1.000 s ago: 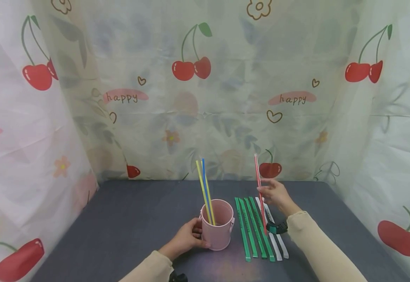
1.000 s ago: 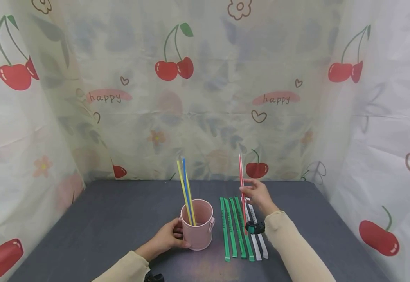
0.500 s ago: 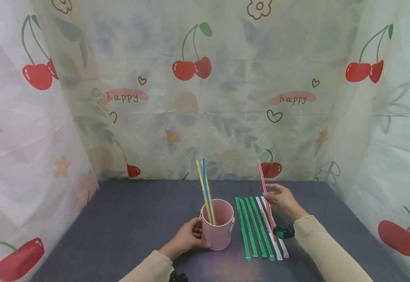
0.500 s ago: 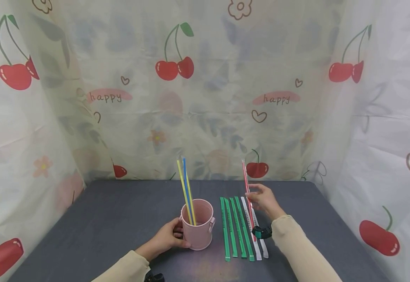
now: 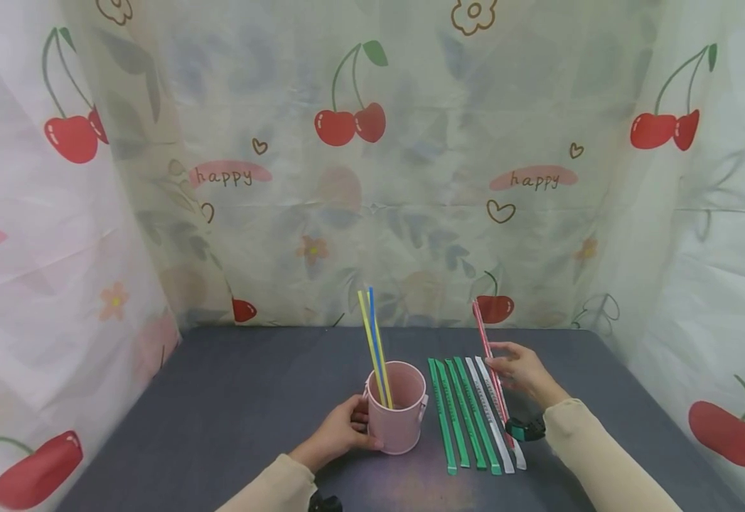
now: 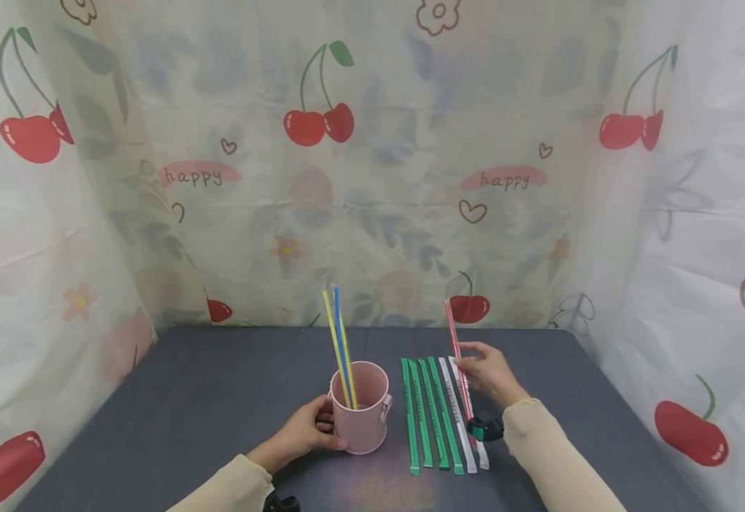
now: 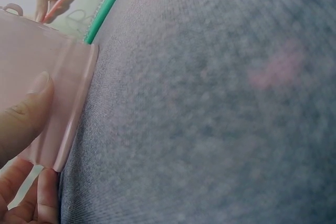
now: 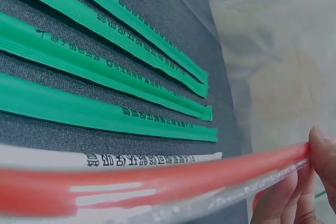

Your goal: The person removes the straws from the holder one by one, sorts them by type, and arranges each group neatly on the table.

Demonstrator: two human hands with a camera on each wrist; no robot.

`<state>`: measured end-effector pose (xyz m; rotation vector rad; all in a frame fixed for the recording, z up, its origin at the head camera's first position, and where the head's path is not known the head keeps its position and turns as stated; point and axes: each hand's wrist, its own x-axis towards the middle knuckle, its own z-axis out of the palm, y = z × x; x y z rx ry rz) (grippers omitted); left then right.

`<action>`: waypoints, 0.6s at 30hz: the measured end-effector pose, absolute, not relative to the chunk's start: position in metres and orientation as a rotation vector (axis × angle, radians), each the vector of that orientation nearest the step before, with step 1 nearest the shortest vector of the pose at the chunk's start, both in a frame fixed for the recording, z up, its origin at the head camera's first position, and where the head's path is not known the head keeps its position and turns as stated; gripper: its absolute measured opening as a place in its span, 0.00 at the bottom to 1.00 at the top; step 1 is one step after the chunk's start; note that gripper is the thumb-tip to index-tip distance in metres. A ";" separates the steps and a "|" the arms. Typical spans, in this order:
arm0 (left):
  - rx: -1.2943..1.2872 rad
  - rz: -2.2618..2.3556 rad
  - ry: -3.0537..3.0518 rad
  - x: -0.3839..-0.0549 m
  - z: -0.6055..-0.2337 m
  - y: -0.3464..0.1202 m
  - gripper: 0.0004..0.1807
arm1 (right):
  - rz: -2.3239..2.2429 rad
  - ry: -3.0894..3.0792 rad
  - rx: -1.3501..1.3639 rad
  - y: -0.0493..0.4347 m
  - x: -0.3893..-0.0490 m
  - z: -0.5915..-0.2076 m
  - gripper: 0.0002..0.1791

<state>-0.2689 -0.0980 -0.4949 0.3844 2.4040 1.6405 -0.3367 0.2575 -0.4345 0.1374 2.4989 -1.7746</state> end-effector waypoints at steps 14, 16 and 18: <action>0.398 1.638 2.417 -0.270 -0.497 -0.098 0.38 | -1.760 2.495 0.199 0.267 -0.334 -0.437 0.31; 0.400 1.639 2.418 -0.270 -0.497 -0.098 0.38 | -1.754 2.495 0.193 0.268 -0.334 -0.438 0.31; 0.402 1.640 2.417 -0.270 -0.497 -0.098 0.38 | -1.758 2.493 0.207 0.268 -0.335 -0.439 0.30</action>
